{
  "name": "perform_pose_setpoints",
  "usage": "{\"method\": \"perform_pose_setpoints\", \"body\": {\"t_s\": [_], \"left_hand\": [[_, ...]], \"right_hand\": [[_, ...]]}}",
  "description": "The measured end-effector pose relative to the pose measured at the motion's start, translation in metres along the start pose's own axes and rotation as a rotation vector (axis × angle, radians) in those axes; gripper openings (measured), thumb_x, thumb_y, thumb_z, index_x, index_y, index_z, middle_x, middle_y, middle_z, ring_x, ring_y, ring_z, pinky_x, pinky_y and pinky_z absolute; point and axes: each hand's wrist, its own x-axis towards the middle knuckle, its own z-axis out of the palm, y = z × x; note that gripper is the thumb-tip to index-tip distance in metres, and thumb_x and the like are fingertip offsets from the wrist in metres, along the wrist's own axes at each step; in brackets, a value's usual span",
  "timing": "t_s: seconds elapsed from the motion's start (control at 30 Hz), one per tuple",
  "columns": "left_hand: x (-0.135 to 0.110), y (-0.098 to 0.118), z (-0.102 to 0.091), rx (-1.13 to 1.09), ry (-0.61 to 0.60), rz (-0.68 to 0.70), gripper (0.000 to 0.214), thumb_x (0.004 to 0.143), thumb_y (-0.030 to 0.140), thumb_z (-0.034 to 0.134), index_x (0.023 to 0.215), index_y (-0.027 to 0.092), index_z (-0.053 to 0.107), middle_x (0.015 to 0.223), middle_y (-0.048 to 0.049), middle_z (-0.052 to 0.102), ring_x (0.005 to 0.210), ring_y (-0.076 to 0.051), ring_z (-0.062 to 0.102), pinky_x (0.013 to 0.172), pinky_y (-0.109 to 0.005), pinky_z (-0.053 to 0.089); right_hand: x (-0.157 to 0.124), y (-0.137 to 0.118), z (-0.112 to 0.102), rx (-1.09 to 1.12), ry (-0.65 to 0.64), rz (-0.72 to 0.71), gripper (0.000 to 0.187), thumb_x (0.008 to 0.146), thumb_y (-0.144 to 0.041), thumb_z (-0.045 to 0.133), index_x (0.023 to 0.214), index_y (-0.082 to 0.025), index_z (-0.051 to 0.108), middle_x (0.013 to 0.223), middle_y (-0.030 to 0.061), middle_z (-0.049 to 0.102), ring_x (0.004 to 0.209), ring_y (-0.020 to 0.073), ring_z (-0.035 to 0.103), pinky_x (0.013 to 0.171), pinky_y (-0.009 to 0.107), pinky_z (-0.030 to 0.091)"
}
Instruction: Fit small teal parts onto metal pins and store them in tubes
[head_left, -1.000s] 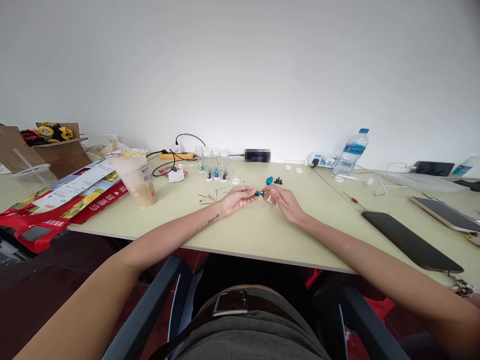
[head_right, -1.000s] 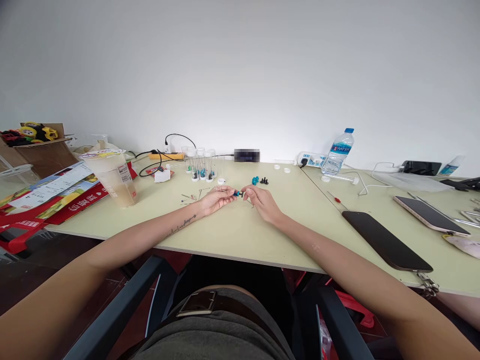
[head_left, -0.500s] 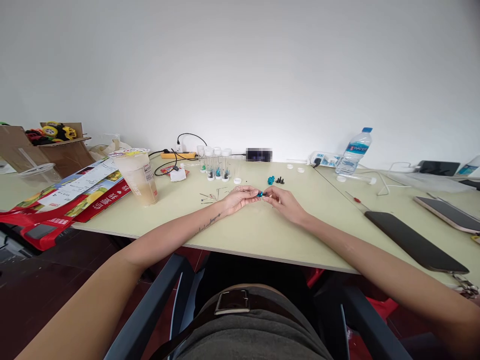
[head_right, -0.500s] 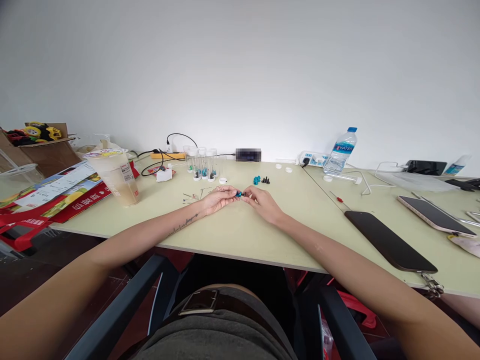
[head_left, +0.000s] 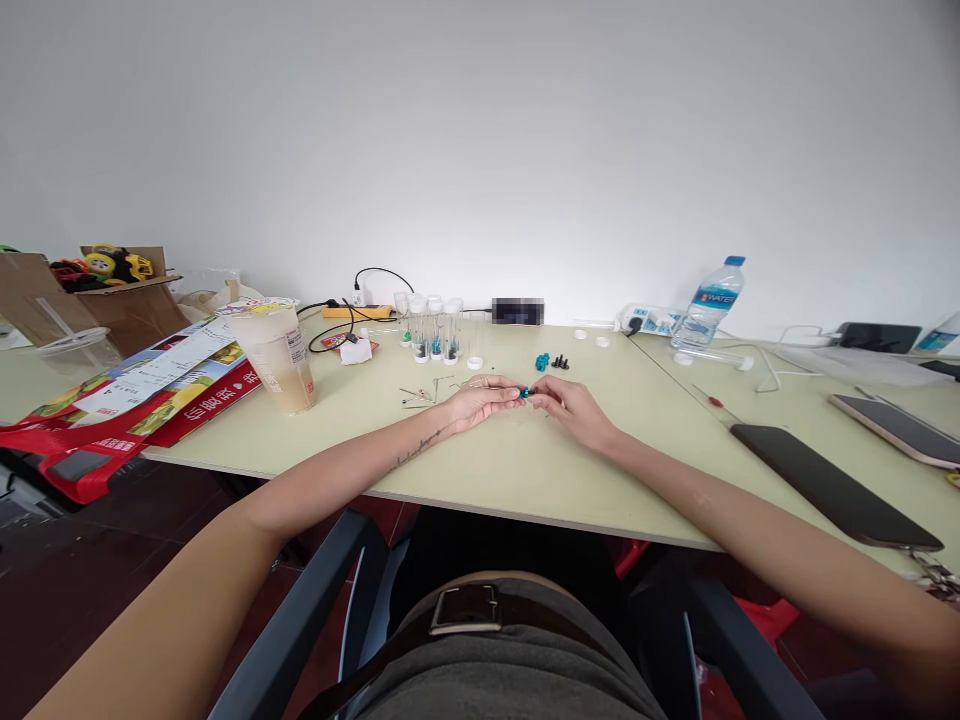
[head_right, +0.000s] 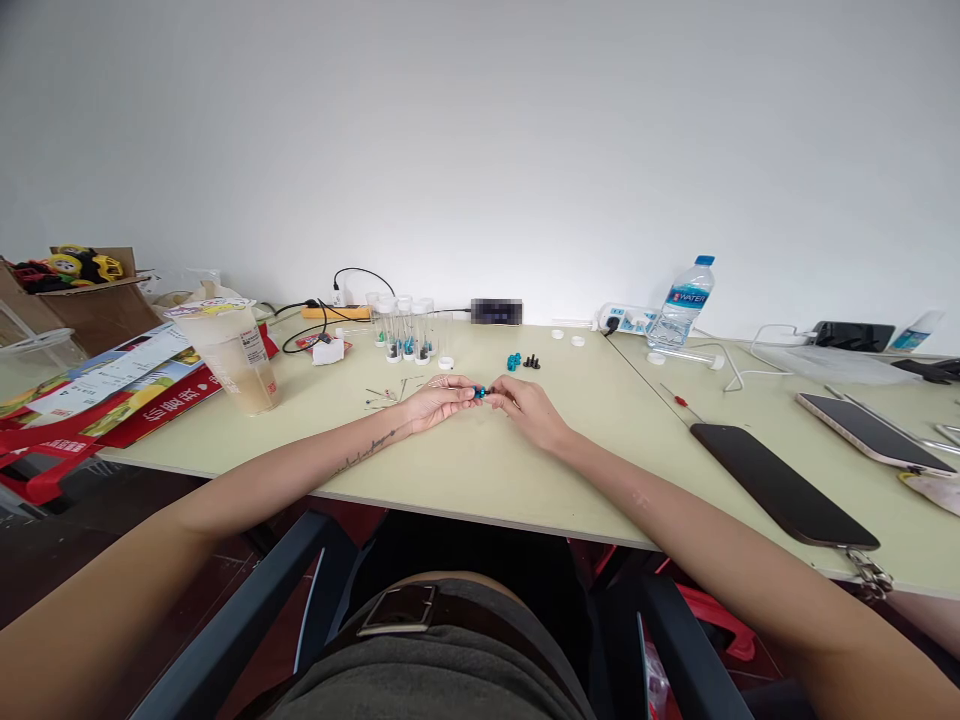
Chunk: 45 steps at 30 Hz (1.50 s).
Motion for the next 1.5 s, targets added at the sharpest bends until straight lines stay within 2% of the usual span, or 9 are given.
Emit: {"method": "perform_pose_setpoints", "body": {"t_s": [0.17, 0.3, 0.4, 0.57, 0.83, 1.07, 1.27, 1.43, 1.5], "left_hand": [[0.0003, -0.0007, -0.0008, 0.009, 0.008, -0.005, 0.021, 0.063, 0.012, 0.073, 0.082, 0.007, 0.065, 0.08, -0.0073, 0.068, 0.079, -0.014, 0.065, 0.085, -0.028, 0.048], [-0.0007, -0.0001, 0.0009, 0.027, -0.025, 0.007, 0.021, 0.064, 0.013, 0.072, 0.084, 0.007, 0.065, 0.081, -0.0075, 0.067, 0.08, -0.015, 0.064, 0.086, -0.029, 0.047], [-0.0002, 0.0002, 0.0013, 0.032, -0.007, 0.026, 0.02, 0.065, 0.014, 0.072, 0.083, 0.008, 0.066, 0.08, -0.007, 0.067, 0.079, -0.014, 0.064, 0.087, -0.03, 0.046], [0.0021, -0.0002, -0.0001, 0.025, 0.025, 0.064, 0.019, 0.066, 0.015, 0.072, 0.083, 0.008, 0.066, 0.078, -0.0054, 0.066, 0.077, -0.013, 0.064, 0.087, -0.03, 0.044], [-0.0003, 0.0014, 0.0016, 0.034, -0.009, 0.036, 0.021, 0.065, 0.015, 0.072, 0.082, 0.008, 0.065, 0.079, -0.0056, 0.066, 0.077, -0.014, 0.064, 0.088, -0.031, 0.045], [0.0009, 0.0009, -0.0001, 0.018, 0.021, 0.04, 0.019, 0.064, 0.014, 0.073, 0.081, 0.008, 0.064, 0.078, -0.0052, 0.066, 0.076, -0.012, 0.064, 0.089, -0.031, 0.044], [-0.0002, 0.0014, 0.0013, 0.036, -0.03, 0.029, 0.021, 0.064, 0.015, 0.073, 0.082, 0.007, 0.065, 0.078, -0.006, 0.067, 0.079, -0.013, 0.063, 0.088, -0.031, 0.045], [-0.0007, 0.002, 0.0017, 0.045, 0.018, 0.023, 0.02, 0.065, 0.015, 0.073, 0.081, 0.008, 0.064, 0.077, -0.0054, 0.067, 0.074, -0.011, 0.063, 0.088, -0.03, 0.045], [-0.001, 0.0024, 0.0019, 0.052, 0.006, 0.018, 0.02, 0.065, 0.015, 0.073, 0.082, 0.008, 0.065, 0.077, -0.0055, 0.066, 0.074, -0.011, 0.063, 0.088, -0.03, 0.045]], "right_hand": [[-0.0003, 0.0009, -0.0006, 0.014, 0.04, -0.005, 0.023, 0.084, -0.041, 0.049, 0.087, -0.019, 0.057, 0.074, 0.0017, 0.062, 0.062, 0.0142, 0.052, 0.059, 0.026, 0.037], [-0.0013, 0.0007, -0.0013, 0.018, -0.039, 0.005, 0.041, 0.09, -0.046, 0.034, 0.07, -0.018, 0.057, 0.065, 0.0013, 0.06, 0.057, 0.0127, 0.051, 0.06, 0.026, 0.037], [-0.001, 0.0008, -0.0005, 0.042, -0.009, 0.017, 0.048, 0.091, -0.048, 0.026, 0.07, -0.019, 0.057, 0.066, 0.0019, 0.06, 0.055, 0.0125, 0.05, 0.061, 0.026, 0.038], [-0.0003, -0.0004, 0.0007, 0.11, 0.062, 0.025, 0.041, 0.091, -0.049, 0.026, 0.098, -0.021, 0.055, 0.079, 0.0017, 0.064, 0.053, 0.0126, 0.049, 0.062, 0.028, 0.041], [-0.0002, 0.0011, 0.0001, 0.087, -0.03, 0.071, 0.045, 0.09, -0.049, 0.029, 0.072, -0.019, 0.056, 0.069, 0.0019, 0.063, 0.056, 0.0131, 0.051, 0.062, 0.027, 0.04], [0.0013, -0.0014, -0.0012, 0.054, 0.026, 0.027, 0.026, 0.084, -0.043, 0.048, 0.091, -0.02, 0.056, 0.073, 0.0012, 0.061, 0.062, 0.0139, 0.052, 0.06, 0.026, 0.039], [0.0, -0.003, -0.0025, 0.038, -0.056, 0.049, 0.037, 0.09, -0.043, 0.034, 0.072, -0.019, 0.056, 0.069, 0.0009, 0.061, 0.057, 0.0119, 0.05, 0.06, 0.027, 0.038], [0.0008, -0.0023, -0.0015, 0.04, 0.02, 0.026, 0.027, 0.083, -0.046, 0.048, 0.086, -0.02, 0.056, 0.072, 0.0016, 0.062, 0.061, 0.0142, 0.052, 0.058, 0.027, 0.038], [0.0006, -0.0024, -0.0016, 0.036, 0.01, 0.028, 0.029, 0.084, -0.046, 0.045, 0.084, -0.02, 0.056, 0.072, 0.0019, 0.062, 0.06, 0.0138, 0.051, 0.058, 0.027, 0.038]]}}
